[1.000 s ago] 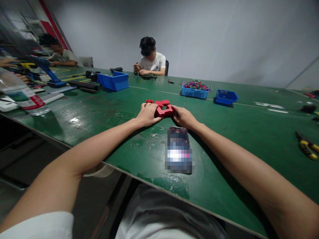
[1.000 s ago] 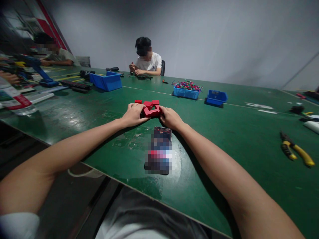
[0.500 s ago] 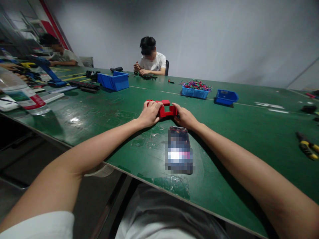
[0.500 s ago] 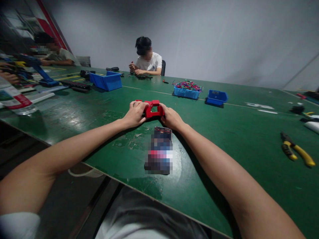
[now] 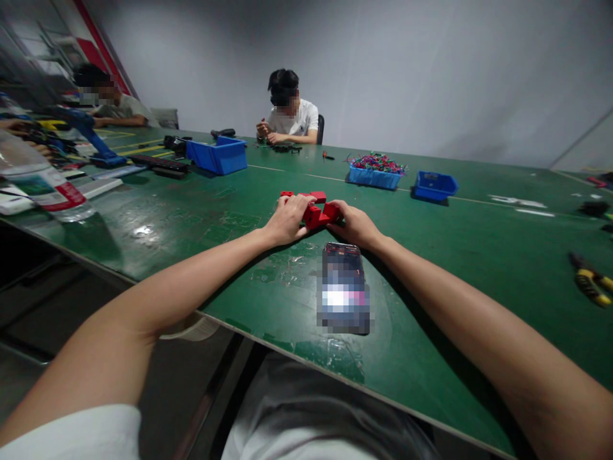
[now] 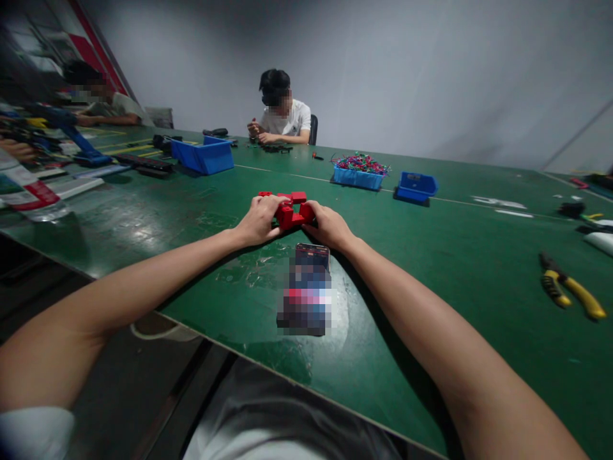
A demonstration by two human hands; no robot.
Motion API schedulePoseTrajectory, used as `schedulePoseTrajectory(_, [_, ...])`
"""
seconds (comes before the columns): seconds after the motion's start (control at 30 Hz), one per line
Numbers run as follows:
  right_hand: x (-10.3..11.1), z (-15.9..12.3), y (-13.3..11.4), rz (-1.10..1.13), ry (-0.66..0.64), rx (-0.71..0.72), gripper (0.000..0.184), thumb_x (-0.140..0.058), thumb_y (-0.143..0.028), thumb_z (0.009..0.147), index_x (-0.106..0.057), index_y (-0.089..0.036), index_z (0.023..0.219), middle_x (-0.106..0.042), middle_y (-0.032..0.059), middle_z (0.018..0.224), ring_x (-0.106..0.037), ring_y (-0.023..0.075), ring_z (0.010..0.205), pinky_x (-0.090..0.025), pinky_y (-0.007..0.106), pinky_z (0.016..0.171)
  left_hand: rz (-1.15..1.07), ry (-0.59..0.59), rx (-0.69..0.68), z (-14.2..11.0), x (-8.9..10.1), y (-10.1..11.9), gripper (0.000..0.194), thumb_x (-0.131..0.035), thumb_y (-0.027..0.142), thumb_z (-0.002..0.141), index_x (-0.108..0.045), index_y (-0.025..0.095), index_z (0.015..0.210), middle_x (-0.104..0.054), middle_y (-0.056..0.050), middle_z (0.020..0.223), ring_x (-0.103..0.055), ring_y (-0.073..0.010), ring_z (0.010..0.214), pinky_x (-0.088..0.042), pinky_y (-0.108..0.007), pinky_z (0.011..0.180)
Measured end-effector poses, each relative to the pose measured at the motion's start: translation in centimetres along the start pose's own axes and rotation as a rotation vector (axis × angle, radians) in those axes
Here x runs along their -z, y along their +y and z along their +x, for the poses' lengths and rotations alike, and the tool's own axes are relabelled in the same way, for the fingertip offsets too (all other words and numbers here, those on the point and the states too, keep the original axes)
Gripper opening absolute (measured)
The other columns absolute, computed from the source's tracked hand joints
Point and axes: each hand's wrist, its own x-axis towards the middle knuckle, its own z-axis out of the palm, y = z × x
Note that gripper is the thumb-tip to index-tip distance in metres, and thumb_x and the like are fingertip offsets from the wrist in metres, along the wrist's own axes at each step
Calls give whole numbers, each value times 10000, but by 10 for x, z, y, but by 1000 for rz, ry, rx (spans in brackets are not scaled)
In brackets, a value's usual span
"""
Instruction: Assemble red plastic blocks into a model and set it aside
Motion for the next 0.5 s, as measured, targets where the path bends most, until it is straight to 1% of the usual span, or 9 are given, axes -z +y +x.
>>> schedulePoseTrajectory(0.1, [0, -1, -1, 24, 35, 48, 510, -638, -284, 827, -489, -189, 1306, -668, 134, 1210, -663, 248, 982, -513, 361, 837, -84, -4, -1, 0, 0, -1, 684, -608, 471, 835, -382, 141, 1389, -562, -171, 1370, -538, -315, 1207, -297, -418, 1024])
schedulePoseTrajectory(0.17, [1, -2, -3, 10, 56, 72, 529, -630, -270, 820, -488, -189, 1323, -649, 142, 1245, -660, 258, 1015, -517, 367, 844, -143, 11, -5, -1, 0, 0, 709, -636, 496, 817, -383, 155, 1384, -577, -161, 1362, -580, -298, 1159, -304, -421, 1032])
schedulePoseTrajectory(0.27, [3, -2, -5, -35, 97, 72, 561, -610, -282, 830, -469, -175, 1363, -657, 154, 1199, -666, 266, 965, -530, 377, 808, -235, 63, 0, -2, 1, 2, 698, -676, 477, 792, -404, 176, 1360, -578, -151, 1363, -593, -286, 1156, -322, -435, 1059])
schedulePoseTrajectory(0.33, [4, -2, -8, -55, 132, 75, 578, -593, -278, 838, -450, -177, 1388, -664, 150, 1166, -666, 258, 924, -534, 380, 800, -359, 83, 24, -2, 2, 5, 757, -712, 472, 762, -379, 188, 1381, -562, -155, 1377, -587, -285, 1183, -368, -428, 1055])
schedulePoseTrajectory(0.43, [7, -3, -11, -66, 181, 89, 564, -559, -282, 867, -439, -185, 1409, -660, 144, 1167, -661, 241, 893, -539, 382, 812, -621, 79, 78, -3, 4, 8, 915, -765, 489, 707, -304, 189, 1438, -523, -170, 1408, -585, -275, 1203, -444, -396, 1022])
schedulePoseTrajectory(0.5, [8, -3, -13, -74, 195, 98, 542, -536, -290, 888, -447, -182, 1411, -650, 150, 1194, -663, 237, 897, -543, 376, 819, -796, 73, 140, -2, 3, 9, 934, -760, 503, 715, -284, 179, 1451, -520, -176, 1406, -597, -263, 1184, -479, -384, 996])
